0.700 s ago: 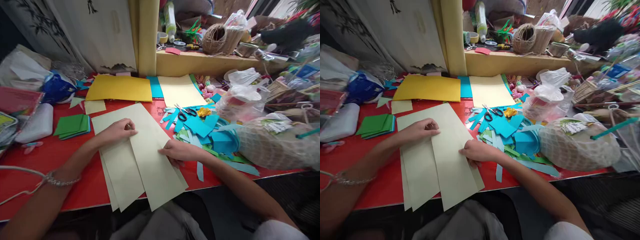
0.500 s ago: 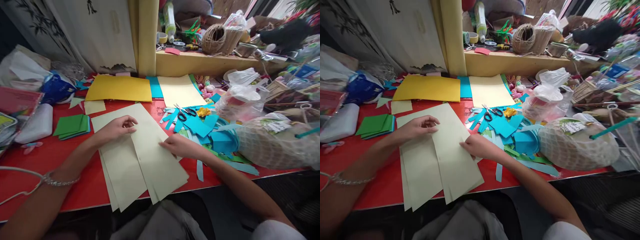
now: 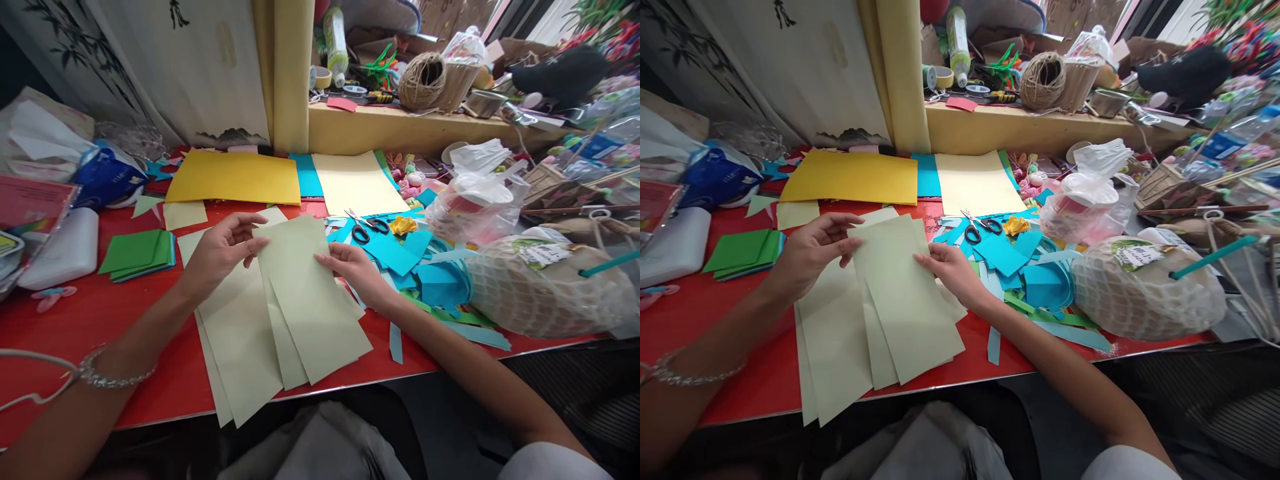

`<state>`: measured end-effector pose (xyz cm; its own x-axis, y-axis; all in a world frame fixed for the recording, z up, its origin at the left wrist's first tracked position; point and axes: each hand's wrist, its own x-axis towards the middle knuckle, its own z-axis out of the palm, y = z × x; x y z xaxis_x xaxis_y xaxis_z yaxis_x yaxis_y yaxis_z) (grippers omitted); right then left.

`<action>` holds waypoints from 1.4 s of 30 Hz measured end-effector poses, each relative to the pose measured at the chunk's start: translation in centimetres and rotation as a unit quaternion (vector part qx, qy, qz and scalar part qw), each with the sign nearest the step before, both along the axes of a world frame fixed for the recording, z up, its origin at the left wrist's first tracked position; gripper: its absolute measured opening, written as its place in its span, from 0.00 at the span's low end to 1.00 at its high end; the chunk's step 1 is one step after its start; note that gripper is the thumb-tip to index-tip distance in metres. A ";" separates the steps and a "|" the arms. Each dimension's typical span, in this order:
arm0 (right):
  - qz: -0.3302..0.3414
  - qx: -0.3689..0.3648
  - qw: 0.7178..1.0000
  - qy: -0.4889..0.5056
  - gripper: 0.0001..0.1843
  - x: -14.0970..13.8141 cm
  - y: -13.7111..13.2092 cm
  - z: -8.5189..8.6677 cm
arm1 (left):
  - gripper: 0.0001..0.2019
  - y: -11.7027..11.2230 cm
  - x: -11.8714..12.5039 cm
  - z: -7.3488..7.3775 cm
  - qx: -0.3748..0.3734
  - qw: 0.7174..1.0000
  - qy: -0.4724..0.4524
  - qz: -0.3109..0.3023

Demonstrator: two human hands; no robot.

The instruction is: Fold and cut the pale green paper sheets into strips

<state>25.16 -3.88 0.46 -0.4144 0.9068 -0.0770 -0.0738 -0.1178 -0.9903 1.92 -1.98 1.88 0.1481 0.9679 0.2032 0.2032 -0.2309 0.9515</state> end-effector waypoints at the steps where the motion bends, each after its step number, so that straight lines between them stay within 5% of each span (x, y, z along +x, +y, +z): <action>1: -0.010 0.001 1.000 0.014 0.13 0.0 0.0 0.1 | 0.15 -0.1 0.1 0.1 -0.004 1.000 -0.004 -0.001; 19: 0.009 -0.023 0.999 0.042 0.16 0.0 -0.1 -0.4 | 0.16 -0.9 0.8 0.8 -0.007 0.998 -0.024 0.050; 42: 0.001 -0.024 0.999 0.037 0.14 -0.2 -0.4 0.2 | 0.19 -1.2 1.0 0.7 0.014 0.999 -0.011 0.028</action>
